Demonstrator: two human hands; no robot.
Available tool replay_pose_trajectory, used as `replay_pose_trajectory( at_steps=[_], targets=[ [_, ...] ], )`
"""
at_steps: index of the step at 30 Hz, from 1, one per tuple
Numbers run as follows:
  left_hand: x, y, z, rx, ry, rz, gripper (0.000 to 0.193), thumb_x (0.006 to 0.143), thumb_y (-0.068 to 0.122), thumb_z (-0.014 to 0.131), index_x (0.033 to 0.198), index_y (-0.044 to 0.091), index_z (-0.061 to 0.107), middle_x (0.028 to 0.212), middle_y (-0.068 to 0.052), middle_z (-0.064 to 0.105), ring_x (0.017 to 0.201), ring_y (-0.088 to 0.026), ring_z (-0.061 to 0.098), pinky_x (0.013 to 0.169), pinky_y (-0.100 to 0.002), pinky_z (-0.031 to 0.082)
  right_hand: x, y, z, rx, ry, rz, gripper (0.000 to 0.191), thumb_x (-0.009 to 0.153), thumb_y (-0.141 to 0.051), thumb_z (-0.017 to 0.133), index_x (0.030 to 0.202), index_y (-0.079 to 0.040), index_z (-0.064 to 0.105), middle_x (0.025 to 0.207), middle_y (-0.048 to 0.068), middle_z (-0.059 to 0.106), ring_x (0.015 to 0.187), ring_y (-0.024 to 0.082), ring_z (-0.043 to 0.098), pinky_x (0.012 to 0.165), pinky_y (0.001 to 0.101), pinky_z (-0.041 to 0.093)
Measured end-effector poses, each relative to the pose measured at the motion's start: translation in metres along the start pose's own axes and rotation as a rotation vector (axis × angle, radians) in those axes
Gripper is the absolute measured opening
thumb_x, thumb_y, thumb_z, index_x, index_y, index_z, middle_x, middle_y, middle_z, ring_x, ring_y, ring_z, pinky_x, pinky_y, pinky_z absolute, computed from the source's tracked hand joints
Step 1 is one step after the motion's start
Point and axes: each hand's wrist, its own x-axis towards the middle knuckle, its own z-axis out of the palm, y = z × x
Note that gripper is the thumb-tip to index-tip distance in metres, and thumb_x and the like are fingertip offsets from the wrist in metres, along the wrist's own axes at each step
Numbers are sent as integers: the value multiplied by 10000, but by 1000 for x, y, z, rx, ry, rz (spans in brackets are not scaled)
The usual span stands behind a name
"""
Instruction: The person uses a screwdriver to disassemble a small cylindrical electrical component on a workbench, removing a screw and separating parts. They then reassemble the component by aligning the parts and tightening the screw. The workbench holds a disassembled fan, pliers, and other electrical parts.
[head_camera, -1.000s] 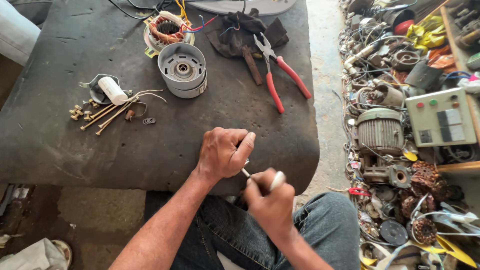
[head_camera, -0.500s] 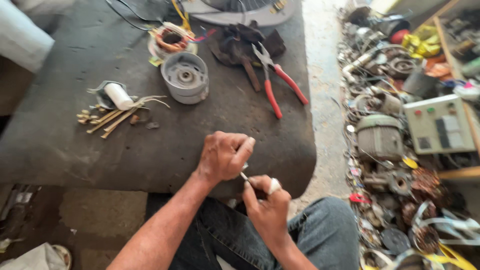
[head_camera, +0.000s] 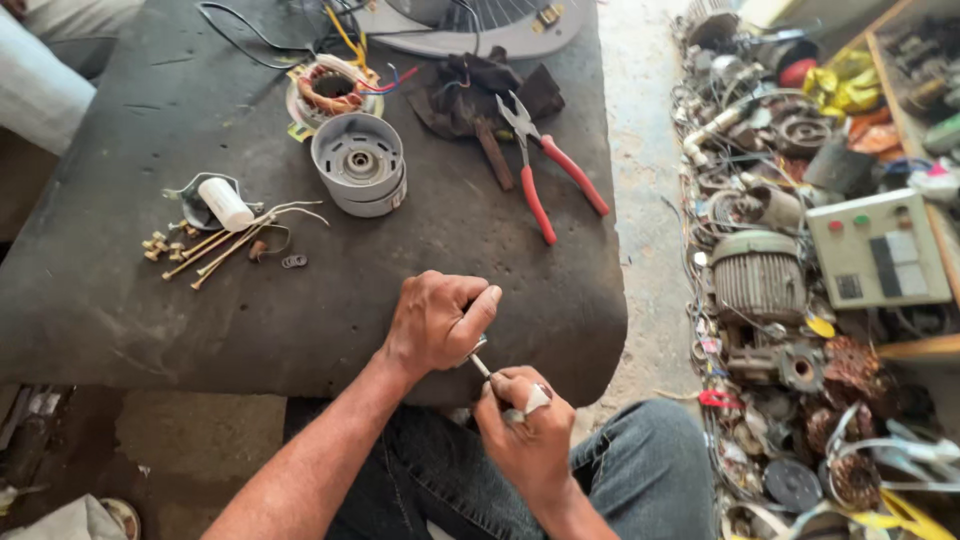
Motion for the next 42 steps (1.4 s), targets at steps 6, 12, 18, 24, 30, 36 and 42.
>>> replay_pose_trajectory(
  at_steps=[6,12,18,24,30,36,42],
  targets=[
    [-2,-1,0,0,-20,32,346,935,266,608,639,90,579,585,-137,579,549,-348,620,507,-432,443,-6,5,4,41,-8,106,108,822,32,738,846,-13,642,787,107,696,643,213,699,583,323,563],
    [2,1,0,-26,-46,-42,365,941,266,607,631,77,568,577,-144,567,528,-354,608,496,-437,436,-4,5,6,-22,-17,10,129,833,27,749,848,-15,628,842,131,699,693,239,692,624,325,559],
    [-2,-2,0,27,-26,30,355,945,255,611,640,79,568,603,-139,582,574,-363,629,512,-446,438,-4,5,4,-2,-19,33,104,826,26,744,893,-3,670,851,127,716,669,222,694,609,310,561],
    [-1,-1,-2,15,-22,-12,335,930,251,611,638,86,587,594,-130,595,554,-348,630,504,-432,448,-10,10,7,15,-40,12,109,831,27,742,861,-8,643,834,108,692,672,215,680,611,320,556],
    [3,-2,-2,14,-15,51,362,947,245,614,642,62,545,601,-150,563,554,-353,611,522,-436,427,1,4,7,-28,9,-51,92,822,28,743,872,-7,675,835,105,707,650,203,692,596,303,565],
    [-1,-4,-1,21,-35,-7,354,927,259,629,633,69,574,581,-148,566,540,-356,614,514,-441,437,-5,6,4,0,-32,-22,110,811,34,743,899,10,680,846,115,705,640,204,688,587,300,556],
    [3,-2,2,-40,-13,17,330,933,271,618,657,91,605,606,-139,594,557,-352,628,508,-436,451,-5,13,6,-95,-45,-94,128,814,14,757,893,-18,661,898,128,706,709,259,700,633,328,568]
  ],
)
